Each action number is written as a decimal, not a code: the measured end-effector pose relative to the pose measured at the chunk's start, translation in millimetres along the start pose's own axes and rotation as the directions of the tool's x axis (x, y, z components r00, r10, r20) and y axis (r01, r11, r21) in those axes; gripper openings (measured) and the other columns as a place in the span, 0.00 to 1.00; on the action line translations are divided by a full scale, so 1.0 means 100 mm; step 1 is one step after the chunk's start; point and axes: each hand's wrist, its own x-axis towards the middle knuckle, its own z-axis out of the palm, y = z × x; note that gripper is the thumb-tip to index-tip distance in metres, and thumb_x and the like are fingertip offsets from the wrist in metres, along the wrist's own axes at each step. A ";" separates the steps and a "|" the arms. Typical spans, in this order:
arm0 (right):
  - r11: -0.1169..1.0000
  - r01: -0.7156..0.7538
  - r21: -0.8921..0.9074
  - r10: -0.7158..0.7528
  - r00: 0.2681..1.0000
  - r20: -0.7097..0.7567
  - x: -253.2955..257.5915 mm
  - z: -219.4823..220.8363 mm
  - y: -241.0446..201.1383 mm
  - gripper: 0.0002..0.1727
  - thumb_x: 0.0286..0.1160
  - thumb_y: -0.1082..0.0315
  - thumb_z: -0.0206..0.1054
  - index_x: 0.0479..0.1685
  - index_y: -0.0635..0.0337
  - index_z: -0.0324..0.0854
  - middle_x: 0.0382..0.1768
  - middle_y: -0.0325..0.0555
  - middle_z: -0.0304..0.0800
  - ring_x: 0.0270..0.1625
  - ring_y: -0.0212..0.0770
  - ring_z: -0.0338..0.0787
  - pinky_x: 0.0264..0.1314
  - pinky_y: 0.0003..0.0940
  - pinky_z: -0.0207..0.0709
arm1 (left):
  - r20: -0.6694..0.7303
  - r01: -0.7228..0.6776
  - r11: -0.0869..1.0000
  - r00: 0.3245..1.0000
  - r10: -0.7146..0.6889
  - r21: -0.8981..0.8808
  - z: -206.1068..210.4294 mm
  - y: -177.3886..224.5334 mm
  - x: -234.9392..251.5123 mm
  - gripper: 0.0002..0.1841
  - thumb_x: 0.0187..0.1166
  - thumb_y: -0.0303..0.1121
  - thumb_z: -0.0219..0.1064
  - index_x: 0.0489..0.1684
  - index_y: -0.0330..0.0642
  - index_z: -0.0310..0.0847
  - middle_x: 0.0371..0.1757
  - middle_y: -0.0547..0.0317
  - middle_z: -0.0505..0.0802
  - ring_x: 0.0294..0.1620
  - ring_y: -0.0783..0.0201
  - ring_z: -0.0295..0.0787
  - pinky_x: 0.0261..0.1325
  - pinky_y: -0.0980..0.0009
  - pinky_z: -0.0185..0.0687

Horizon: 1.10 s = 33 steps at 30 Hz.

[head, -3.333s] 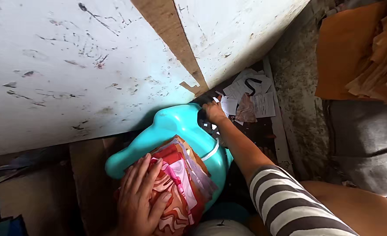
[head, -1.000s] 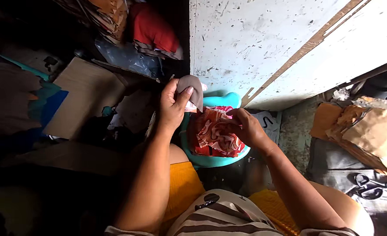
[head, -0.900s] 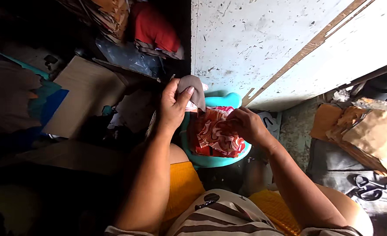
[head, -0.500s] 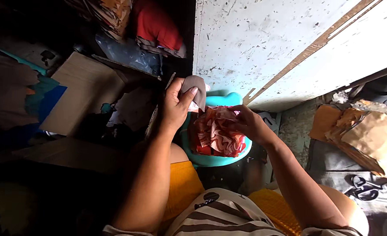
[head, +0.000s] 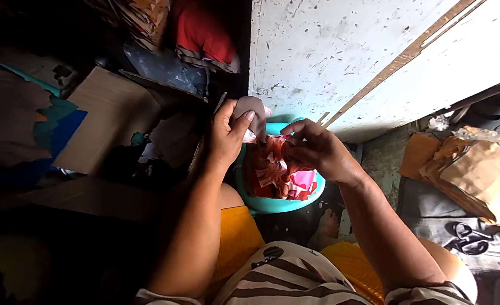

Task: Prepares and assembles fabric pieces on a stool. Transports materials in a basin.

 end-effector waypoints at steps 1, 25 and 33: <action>0.999 0.009 0.036 -0.009 1.000 0.001 0.00 0.00 0.01 0.18 0.76 0.80 0.66 0.63 0.57 0.80 0.39 0.46 0.88 0.31 0.37 0.89 0.32 0.30 0.89 | 0.000 0.004 1.000 1.000 -0.004 0.002 -0.01 0.00 -0.01 0.09 0.84 0.33 0.67 0.54 0.39 0.84 0.44 0.62 0.93 0.45 0.75 0.91 0.53 0.75 0.88; 0.813 -0.175 -0.556 0.084 0.979 -0.185 0.00 -0.29 0.59 0.12 0.82 0.70 0.68 0.59 0.61 0.83 0.38 0.50 0.92 0.35 0.42 0.90 0.43 0.44 0.84 | 0.053 0.007 0.997 0.999 -0.011 0.078 0.12 0.01 -0.04 0.10 0.83 0.33 0.66 0.52 0.38 0.85 0.42 0.62 0.92 0.44 0.78 0.89 0.53 0.77 0.86; 0.690 -0.271 -0.671 0.138 0.959 -0.246 -0.28 -0.09 0.80 0.27 0.67 0.52 0.80 0.51 0.70 0.86 0.47 0.64 0.88 0.56 0.65 0.87 0.61 0.66 0.79 | 0.046 0.004 0.993 0.999 -0.009 0.118 0.09 -0.01 -0.04 0.09 0.83 0.34 0.67 0.52 0.39 0.85 0.41 0.63 0.92 0.41 0.79 0.88 0.50 0.78 0.85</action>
